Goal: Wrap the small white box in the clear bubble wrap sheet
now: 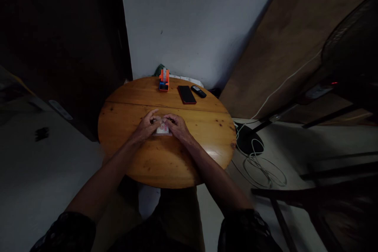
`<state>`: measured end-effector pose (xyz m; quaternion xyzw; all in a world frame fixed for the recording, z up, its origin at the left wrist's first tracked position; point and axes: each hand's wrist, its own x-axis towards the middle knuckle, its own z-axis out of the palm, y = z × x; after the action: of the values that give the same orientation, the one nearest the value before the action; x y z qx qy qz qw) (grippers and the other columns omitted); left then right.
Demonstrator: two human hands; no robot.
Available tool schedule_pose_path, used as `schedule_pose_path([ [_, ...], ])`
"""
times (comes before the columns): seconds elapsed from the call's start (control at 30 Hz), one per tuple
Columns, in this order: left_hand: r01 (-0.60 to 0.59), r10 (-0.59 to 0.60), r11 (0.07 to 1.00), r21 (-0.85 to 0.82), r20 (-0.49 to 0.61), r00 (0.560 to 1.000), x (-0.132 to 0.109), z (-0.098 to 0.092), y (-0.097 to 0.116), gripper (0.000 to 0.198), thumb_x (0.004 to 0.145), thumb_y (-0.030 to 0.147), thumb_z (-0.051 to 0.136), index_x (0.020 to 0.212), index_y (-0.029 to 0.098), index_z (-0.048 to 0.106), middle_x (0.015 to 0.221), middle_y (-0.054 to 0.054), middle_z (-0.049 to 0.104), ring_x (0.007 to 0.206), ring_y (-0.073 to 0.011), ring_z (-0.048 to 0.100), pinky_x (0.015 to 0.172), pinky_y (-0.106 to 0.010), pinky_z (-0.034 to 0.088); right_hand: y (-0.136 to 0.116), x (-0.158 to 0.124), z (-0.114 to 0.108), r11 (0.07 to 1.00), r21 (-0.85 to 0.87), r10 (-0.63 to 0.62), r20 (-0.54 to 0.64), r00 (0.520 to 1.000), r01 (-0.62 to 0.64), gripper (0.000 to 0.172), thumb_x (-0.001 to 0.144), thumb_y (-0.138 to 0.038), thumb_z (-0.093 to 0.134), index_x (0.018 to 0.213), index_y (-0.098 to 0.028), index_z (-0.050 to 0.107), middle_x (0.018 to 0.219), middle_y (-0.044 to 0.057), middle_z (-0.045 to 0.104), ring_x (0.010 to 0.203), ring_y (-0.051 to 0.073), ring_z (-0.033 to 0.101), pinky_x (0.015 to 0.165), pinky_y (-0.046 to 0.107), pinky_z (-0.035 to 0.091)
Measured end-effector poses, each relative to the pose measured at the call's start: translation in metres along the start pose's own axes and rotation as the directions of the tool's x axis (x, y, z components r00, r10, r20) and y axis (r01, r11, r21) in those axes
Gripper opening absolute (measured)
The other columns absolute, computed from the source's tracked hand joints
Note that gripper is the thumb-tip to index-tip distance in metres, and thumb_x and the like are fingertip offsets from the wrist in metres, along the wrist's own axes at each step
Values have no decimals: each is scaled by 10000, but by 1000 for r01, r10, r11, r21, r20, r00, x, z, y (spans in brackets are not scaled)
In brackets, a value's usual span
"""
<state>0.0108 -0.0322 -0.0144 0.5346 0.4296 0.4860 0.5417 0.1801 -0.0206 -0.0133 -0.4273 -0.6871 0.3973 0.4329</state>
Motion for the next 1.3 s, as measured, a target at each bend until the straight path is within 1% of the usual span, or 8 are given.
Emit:
schedule_pose_path([
  [0.17, -4, 4, 1000, -7, 16, 1000, 1, -1, -1, 736, 700, 372, 763, 1357, 149, 519, 963, -16, 650, 812, -136, 621, 743, -252, 479, -3, 0, 2, 992, -94, -90, -36, 995, 87, 208, 890, -347, 557, 851, -204, 704, 779, 11, 672, 745, 162, 608, 678, 258, 463],
  [0.37, 38, -38, 998, -52, 2, 999, 2, -3, -1, 715, 650, 305, 774, 1315, 165, 555, 945, -4, 664, 778, -129, 629, 718, -245, 478, 1, 0, 5, 979, -172, -127, -70, 989, 113, 213, 880, -344, 552, 849, -198, 703, 759, 17, 674, 704, 161, 583, 665, 266, 443],
  [0.47, 68, -65, 993, -91, 31, 997, 1, -5, 2, 754, 627, 262, 756, 1342, 174, 535, 981, -12, 685, 809, -139, 649, 741, -253, 487, 3, 0, 5, 979, -169, -128, -78, 989, 114, 218, 874, -353, 551, 844, -195, 698, 755, 10, 672, 695, 151, 580, 664, 259, 438],
  [0.7, 24, -23, 999, -40, 38, 999, -1, -5, 5, 724, 663, 284, 743, 1344, 157, 533, 951, -17, 705, 779, -136, 638, 701, -245, 470, 5, 1, 7, 989, -91, -122, -83, 989, 114, 210, 857, -333, 542, 875, -187, 692, 749, 19, 663, 657, 154, 575, 630, 262, 444],
  [0.83, 35, -35, 999, -20, 17, 999, 0, -4, 4, 734, 661, 282, 736, 1352, 146, 527, 957, -21, 699, 731, -120, 611, 638, -229, 444, 1, -2, 6, 985, -119, -132, -57, 990, 124, 200, 866, -287, 526, 921, -199, 696, 770, 21, 674, 690, 164, 600, 674, 273, 469],
  [0.93, 36, -36, 999, -27, 7, 999, 0, -4, 3, 737, 661, 286, 735, 1353, 139, 528, 951, -24, 699, 693, -110, 592, 613, -227, 431, -3, -5, 5, 977, -170, -134, -46, 990, 125, 192, 874, -258, 523, 950, -212, 694, 871, 37, 711, 783, 180, 637, 730, 285, 493],
  [1.13, 47, -48, 998, -37, -11, 999, 2, -5, 0, 706, 674, 312, 757, 1329, 140, 554, 958, -32, 694, 676, -107, 592, 610, -235, 421, -12, -11, -1, 910, -327, -258, 33, 966, 254, 186, 900, -218, 509, 944, -224, 690, 908, 51, 722, 916, 208, 655, 867, 326, 491],
  [1.3, 44, -46, 997, -58, -31, 998, 2, -5, 0, 658, 657, 312, 774, 1267, 148, 588, 963, -34, 698, 750, -124, 615, 662, -238, 448, -11, -14, -9, 880, -318, -326, 132, 936, 352, 208, 932, -215, 500, 927, -223, 708, 1060, 74, 722, 1038, 210, 658, 946, 352, 489],
])
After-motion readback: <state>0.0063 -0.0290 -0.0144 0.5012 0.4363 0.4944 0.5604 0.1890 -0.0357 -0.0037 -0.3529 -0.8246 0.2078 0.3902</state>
